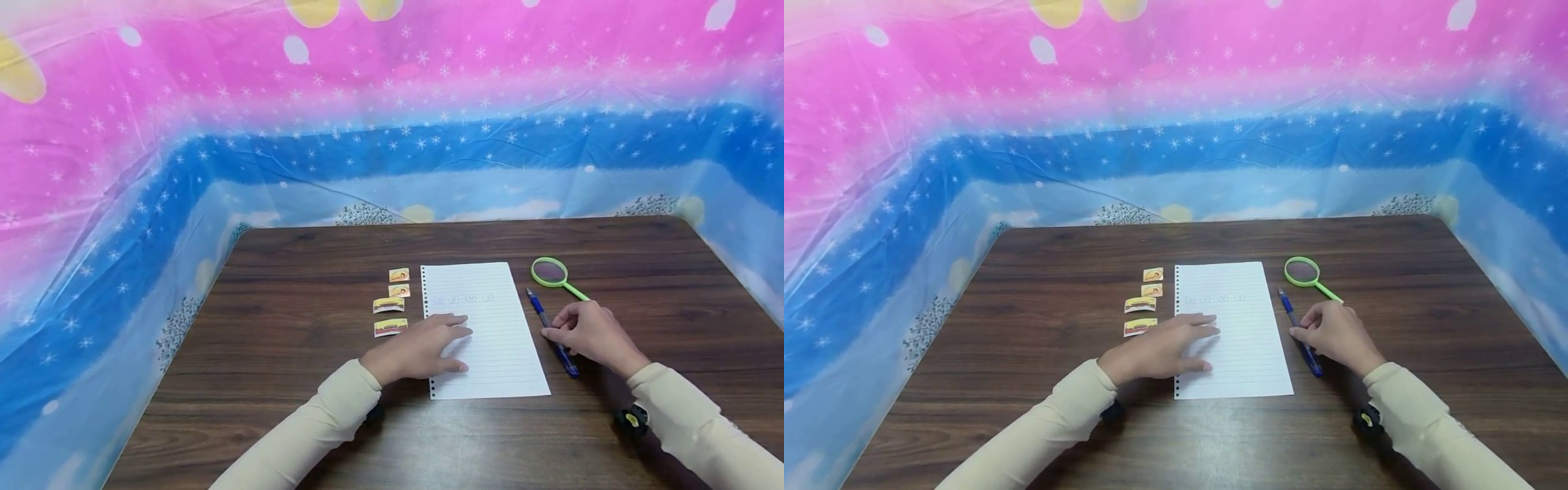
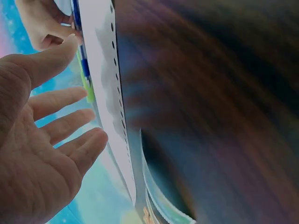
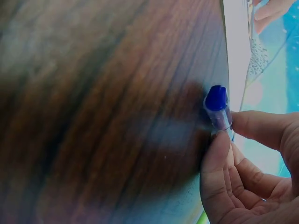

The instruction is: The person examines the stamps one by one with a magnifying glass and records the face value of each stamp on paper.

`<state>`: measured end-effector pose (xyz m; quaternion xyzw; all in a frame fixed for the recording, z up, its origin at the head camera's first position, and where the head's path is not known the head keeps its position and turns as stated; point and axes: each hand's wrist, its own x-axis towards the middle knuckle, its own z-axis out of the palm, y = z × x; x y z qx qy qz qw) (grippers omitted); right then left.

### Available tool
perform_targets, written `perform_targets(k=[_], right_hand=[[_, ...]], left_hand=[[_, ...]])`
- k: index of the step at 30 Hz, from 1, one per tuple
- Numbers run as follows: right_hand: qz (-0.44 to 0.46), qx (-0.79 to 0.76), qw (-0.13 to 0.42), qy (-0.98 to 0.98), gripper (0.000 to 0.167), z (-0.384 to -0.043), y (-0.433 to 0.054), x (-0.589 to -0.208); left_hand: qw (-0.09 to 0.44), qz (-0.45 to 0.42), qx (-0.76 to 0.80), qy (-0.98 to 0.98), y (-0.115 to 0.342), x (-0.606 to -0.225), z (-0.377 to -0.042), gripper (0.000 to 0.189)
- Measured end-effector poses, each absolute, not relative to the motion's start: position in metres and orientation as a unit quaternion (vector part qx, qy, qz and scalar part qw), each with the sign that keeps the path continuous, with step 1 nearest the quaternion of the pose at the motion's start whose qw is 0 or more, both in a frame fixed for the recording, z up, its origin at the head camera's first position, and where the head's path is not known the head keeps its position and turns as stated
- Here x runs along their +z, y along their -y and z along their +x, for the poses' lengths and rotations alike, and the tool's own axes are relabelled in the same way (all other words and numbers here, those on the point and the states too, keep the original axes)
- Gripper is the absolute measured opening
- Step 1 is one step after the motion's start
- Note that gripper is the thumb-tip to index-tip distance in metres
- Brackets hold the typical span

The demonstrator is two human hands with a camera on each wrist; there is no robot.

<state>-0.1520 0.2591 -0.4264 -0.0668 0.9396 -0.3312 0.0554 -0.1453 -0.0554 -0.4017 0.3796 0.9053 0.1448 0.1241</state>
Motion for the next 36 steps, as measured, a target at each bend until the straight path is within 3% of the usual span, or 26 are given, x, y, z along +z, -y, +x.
perform_targets(k=[19,25,36], right_hand=[[-0.036,-0.338,0.062,-0.938,0.022,-0.156,-0.267,-0.420],[-0.040,-0.421,0.082,-0.903,0.026,-0.158,-0.272,-0.413],[-0.043,-0.497,0.047,-0.865,0.038,-0.159,-0.277,-0.403]], left_hand=[[0.106,0.396,0.095,-0.907,0.053,-0.411,-0.144,0.057],[0.105,0.396,0.097,-0.907,0.053,-0.411,-0.144,0.057],[0.110,0.392,0.102,-0.908,0.053,-0.412,-0.144,0.058]])
